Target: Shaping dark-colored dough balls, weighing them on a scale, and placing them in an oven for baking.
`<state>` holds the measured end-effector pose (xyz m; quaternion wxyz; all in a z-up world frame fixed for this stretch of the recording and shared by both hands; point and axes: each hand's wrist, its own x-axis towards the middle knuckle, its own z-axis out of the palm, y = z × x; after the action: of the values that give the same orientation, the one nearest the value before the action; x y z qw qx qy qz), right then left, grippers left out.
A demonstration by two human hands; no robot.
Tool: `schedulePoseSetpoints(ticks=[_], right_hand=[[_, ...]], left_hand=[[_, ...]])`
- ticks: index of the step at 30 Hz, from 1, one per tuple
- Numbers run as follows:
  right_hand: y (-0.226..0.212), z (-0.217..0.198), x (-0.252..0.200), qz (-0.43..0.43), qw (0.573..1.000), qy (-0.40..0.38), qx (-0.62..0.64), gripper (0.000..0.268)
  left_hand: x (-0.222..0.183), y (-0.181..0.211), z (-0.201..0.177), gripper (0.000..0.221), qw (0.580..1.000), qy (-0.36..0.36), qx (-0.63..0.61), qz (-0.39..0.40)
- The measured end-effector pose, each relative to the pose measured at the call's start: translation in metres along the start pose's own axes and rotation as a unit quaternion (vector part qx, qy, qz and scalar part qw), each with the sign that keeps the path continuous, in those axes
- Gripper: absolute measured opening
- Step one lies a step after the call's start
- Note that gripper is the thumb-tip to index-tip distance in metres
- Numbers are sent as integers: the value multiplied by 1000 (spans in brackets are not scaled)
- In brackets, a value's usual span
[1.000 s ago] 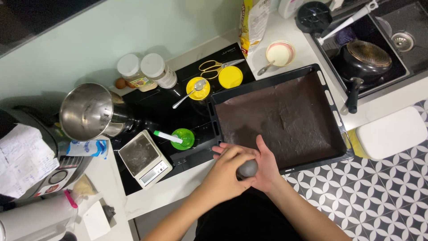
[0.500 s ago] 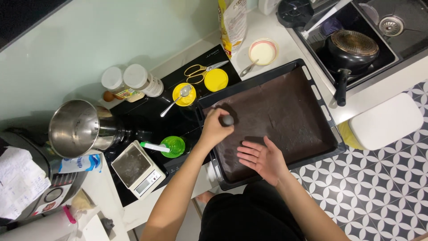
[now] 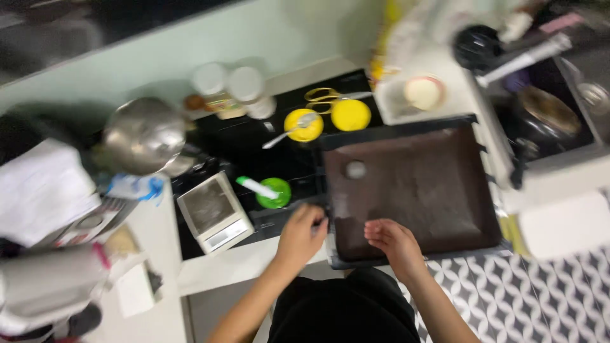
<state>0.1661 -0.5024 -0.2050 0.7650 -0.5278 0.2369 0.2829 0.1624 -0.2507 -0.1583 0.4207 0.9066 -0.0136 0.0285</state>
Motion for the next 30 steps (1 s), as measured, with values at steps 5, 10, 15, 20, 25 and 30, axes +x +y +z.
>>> schedulePoseSetpoints(ticks=[5, 10, 15, 20, 25, 30], right_hand=[[19, 78, 8, -32, 984, -82, -156, 32], [62, 189, 24, -73, 914, -218, -333, 21], [114, 347, 8, -125, 798, -365, -463, 16], [212, 447, 47, -210, 695, -469, -504, 18], [252, 502, 63, -400, 577, -516, -491, 84], [249, 516, 57, -298, 561, -512, -579, 63]], left_hand=[[-110, -80, -110, 10, 981, 86, 0, -176], [-221, -235, -214, 37, 804, 353, 291, -380], [-237, -268, -271, 69, 795, 261, 173, -520], [-244, -241, -286, 53, 850, 341, 109, -386], [-255, -216, -307, 31, 838, 369, 31, -400], [-251, -256, -281, 38, 865, 256, 23, -430]])
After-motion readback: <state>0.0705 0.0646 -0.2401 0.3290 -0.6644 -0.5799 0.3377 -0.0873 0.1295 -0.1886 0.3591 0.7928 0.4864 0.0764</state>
